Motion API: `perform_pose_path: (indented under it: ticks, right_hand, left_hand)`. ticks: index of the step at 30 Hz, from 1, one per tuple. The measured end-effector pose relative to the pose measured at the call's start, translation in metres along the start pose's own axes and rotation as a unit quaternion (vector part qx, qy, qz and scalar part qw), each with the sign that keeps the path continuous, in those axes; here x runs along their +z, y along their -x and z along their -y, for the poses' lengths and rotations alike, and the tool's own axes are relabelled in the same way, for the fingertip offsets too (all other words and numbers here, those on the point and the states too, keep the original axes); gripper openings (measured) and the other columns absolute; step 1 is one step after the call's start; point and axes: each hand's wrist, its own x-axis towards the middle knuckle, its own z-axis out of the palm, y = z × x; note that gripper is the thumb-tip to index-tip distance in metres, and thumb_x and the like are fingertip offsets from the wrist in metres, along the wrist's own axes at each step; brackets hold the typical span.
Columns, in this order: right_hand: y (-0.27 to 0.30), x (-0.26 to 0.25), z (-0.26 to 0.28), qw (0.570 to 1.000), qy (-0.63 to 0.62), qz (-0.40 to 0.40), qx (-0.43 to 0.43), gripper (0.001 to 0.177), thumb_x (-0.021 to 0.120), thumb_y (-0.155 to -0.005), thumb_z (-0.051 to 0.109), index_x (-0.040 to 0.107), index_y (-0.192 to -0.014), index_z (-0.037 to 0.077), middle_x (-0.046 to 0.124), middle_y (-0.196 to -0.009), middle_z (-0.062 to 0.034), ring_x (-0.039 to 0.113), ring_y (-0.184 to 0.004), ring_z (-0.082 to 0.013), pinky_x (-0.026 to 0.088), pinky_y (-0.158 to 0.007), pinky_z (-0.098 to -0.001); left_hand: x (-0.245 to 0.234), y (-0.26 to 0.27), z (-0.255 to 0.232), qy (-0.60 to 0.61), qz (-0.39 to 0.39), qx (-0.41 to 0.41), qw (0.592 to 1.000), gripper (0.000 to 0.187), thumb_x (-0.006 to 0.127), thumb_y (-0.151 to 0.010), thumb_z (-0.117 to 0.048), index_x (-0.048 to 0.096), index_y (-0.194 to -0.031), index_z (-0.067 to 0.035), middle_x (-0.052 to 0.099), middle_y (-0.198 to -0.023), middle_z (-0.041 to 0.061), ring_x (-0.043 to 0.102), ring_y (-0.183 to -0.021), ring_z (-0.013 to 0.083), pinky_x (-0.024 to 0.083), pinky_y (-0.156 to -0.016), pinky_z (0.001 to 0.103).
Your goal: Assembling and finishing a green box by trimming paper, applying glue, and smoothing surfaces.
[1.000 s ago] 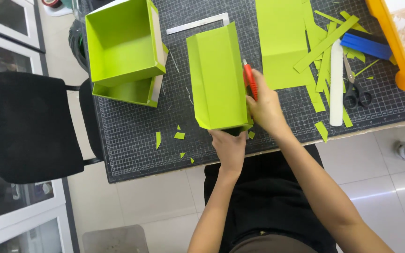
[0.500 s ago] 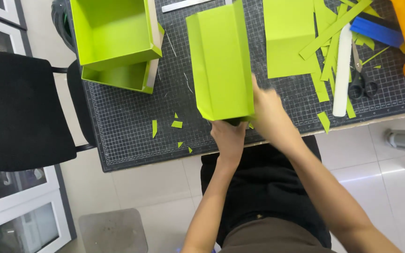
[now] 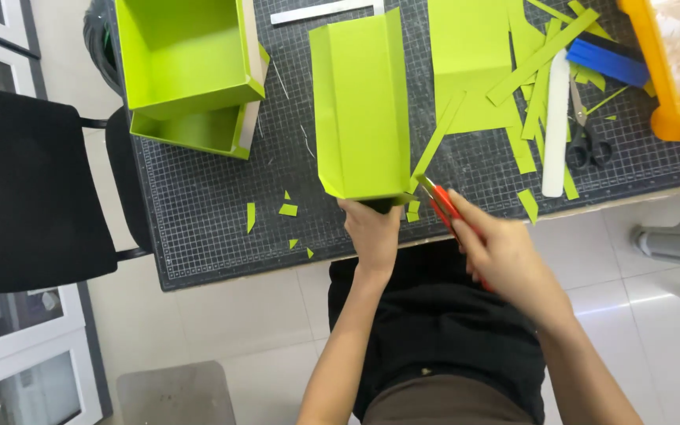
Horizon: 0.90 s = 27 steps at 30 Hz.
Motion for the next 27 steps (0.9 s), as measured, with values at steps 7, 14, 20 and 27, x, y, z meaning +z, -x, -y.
perform_pose_path:
  ticks: [7,14,20,27]
  right_hand:
    - [-0.032,-0.024,-0.066,0.980,-0.173,-0.064,0.073,0.038,0.058,-0.099,0.016,0.064,-0.136,0.011,0.068,-0.065,-0.0246,0.066,-0.045,-0.0322,0.053,-0.036,-0.0399]
    - [-0.006,0.025,-0.046,0.987,-0.157,-0.010,0.036,0.032,0.080,-0.080,0.027,0.073,-0.105,0.009,0.069,-0.056,-0.0160,0.071,-0.045,-0.0283,0.057,-0.044,-0.0377]
    - [-0.005,-0.014,-0.064,0.963,-0.182,0.050,0.190,0.034,0.070,-0.088,0.026,0.073,-0.118,0.010,0.070,-0.077,-0.0085,0.059,-0.049,-0.0171,0.048,-0.046,-0.0276]
    - [-0.052,0.013,-0.149,0.950,0.040,-0.304,-0.064,0.049,0.069,-0.090,0.019,0.059,-0.137,0.006,0.065,-0.111,-0.0195,0.063,-0.101,-0.0350,0.047,-0.091,-0.0430]
  left_hand:
    - [-0.017,0.009,-0.038,-0.020,-0.077,0.037,0.996,0.092,0.079,-0.079,-0.032,0.022,-0.142,0.004,0.056,-0.127,0.040,0.059,-0.111,0.0567,0.048,-0.092,0.066]
    - [-0.021,0.007,-0.032,0.080,-0.079,0.084,0.990,0.096,0.083,-0.077,-0.033,0.024,-0.143,0.005,0.051,-0.133,0.037,0.052,-0.126,0.0521,0.039,-0.105,0.062]
    - [-0.036,0.014,-0.037,0.198,-0.071,0.091,0.973,0.079,0.077,-0.081,-0.024,0.031,-0.141,-0.003,0.057,-0.130,0.018,0.060,-0.118,0.0304,0.054,-0.096,0.039]
    - [-0.027,0.009,-0.013,0.172,-0.112,0.132,0.970,0.091,0.081,-0.078,-0.024,0.030,-0.148,0.003,0.049,-0.144,0.025,0.051,-0.133,0.0341,0.043,-0.108,0.041]
